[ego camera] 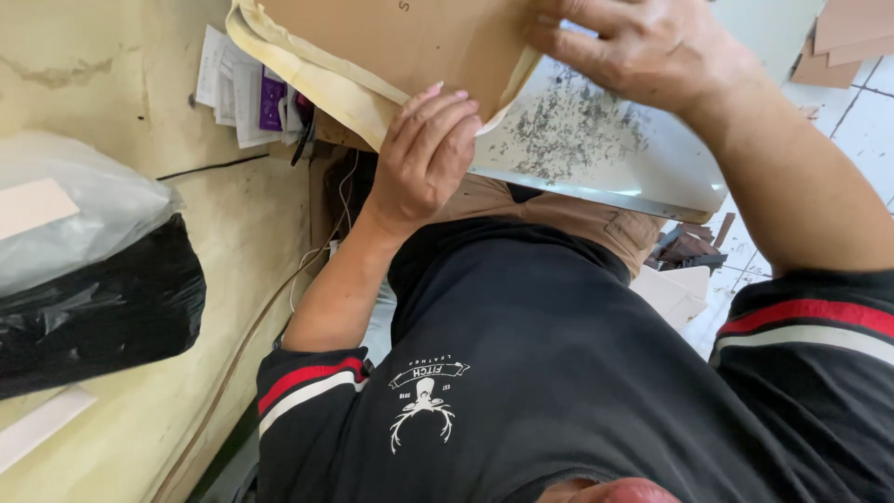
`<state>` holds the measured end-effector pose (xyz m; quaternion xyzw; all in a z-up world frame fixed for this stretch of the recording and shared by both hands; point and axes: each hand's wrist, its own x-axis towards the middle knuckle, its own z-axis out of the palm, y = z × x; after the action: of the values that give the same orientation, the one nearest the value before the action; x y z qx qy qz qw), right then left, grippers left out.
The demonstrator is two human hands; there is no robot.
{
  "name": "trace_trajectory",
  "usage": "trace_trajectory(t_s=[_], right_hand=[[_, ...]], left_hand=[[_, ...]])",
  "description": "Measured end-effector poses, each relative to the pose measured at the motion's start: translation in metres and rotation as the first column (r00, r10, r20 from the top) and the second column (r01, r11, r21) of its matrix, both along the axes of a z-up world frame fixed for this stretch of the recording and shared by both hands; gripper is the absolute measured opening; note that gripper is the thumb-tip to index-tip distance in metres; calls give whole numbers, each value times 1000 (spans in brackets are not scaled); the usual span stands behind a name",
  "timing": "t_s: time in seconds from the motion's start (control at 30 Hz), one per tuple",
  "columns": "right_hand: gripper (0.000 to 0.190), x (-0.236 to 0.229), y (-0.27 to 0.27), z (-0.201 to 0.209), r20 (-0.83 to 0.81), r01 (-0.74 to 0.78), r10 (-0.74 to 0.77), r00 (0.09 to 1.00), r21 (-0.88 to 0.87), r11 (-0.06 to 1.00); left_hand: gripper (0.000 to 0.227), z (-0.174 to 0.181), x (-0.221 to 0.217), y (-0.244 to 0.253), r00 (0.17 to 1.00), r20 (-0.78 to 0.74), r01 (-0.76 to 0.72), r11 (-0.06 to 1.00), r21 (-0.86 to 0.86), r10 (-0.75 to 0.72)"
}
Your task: Folding and hammering the edges of a leather component during assembly
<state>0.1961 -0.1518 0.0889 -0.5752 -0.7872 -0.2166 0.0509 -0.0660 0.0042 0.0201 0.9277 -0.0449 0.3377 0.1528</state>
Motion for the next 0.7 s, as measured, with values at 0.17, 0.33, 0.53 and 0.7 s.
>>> trace_trajectory(t_s=[0.17, 0.33, 0.53, 0.7], right_hand=[[26, -27, 28, 22, -298, -288, 293, 908, 60, 956], [27, -40, 42, 47, -488, -300, 302, 819, 84, 950], [22, -48, 44, 51, -524, -291, 287, 802, 77, 953], [25, -56, 51, 67, -630, -356, 318, 709, 69, 932]], left_hand=[[19, 46, -14, 1, 1000, -8, 17, 994, -106, -18], [21, 98, -23, 7, 986, -165, -66, 964, -259, 23], [14, 109, -23, 3, 992, -54, -122, 980, -160, 114], [10, 113, -23, 3, 993, -58, -110, 967, -230, 100]])
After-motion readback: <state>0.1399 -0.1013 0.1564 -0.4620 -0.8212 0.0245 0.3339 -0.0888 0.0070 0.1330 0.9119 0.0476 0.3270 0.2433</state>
